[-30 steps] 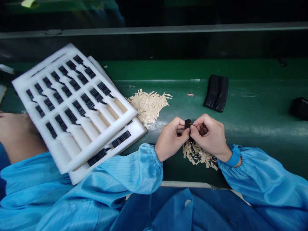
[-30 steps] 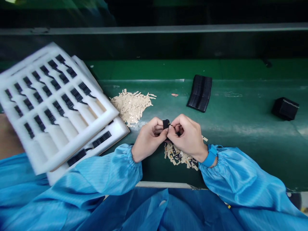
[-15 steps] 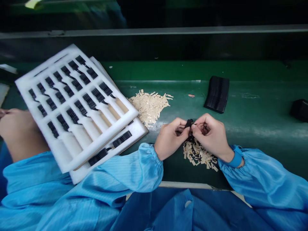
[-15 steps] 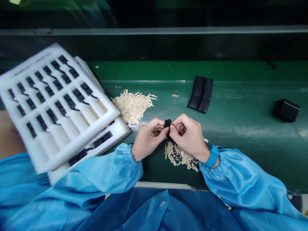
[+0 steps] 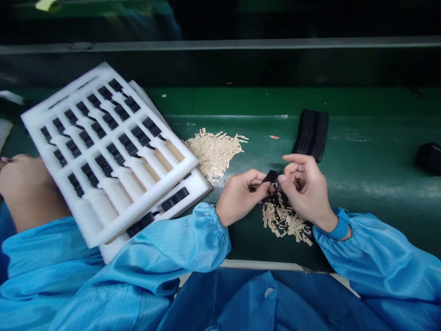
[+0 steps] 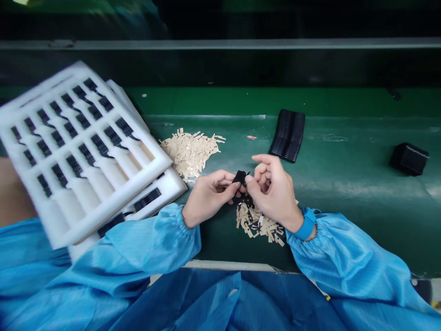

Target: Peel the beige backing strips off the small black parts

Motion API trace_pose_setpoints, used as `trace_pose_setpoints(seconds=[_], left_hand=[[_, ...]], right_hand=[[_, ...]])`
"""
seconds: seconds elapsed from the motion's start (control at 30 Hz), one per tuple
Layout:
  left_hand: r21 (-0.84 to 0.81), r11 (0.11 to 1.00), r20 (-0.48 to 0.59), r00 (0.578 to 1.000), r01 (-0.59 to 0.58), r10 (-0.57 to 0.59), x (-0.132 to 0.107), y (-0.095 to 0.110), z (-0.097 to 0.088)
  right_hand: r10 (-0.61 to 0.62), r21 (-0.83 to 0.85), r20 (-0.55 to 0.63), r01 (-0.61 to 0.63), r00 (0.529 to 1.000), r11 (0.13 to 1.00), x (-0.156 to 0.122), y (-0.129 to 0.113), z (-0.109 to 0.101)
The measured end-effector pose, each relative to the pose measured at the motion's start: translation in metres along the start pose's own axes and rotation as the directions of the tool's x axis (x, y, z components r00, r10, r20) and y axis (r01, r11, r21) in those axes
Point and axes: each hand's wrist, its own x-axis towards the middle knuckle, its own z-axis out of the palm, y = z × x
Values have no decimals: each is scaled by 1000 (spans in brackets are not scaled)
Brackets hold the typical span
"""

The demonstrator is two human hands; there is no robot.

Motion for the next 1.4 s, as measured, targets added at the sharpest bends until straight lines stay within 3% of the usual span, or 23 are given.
trace_pose_setpoints(seconds=[0.1,0.2,0.4,0.63,0.77,0.9,1.0,1.23,1.4], left_hand=[[-232,965,85,991,119,-102,4,6,-2],[-326,932,90,987,156,-134,6,8,-3],[-348,918,109,981,191,-162,4,6,-1],[-343,928,146,984,145,-100,4,7,-3],[-401,898,229,969,183,-95,3,8,-9],[-501,804,362,922,320,-141,3,9,-11],[-552,744,386,906,377,-172,3,8,-10],[-596,705,389,906,386,-166,5,9,-11],[-613,680,374,906,403,-199,6,11,-13]], right_hand=[[8,101,-27,-6,1000,995,2,-1,-3],[40,127,53,-46,998,991,5,-2,-4],[91,207,144,-120,985,971,7,-3,-2],[123,272,189,-172,974,947,9,-1,-3],[133,371,323,-254,937,893,12,1,-8],[94,441,397,-279,913,853,10,2,-11],[66,442,392,-251,917,861,7,2,-8],[26,369,336,-157,941,916,7,-1,-5],[20,286,153,-63,988,956,13,0,-13]])
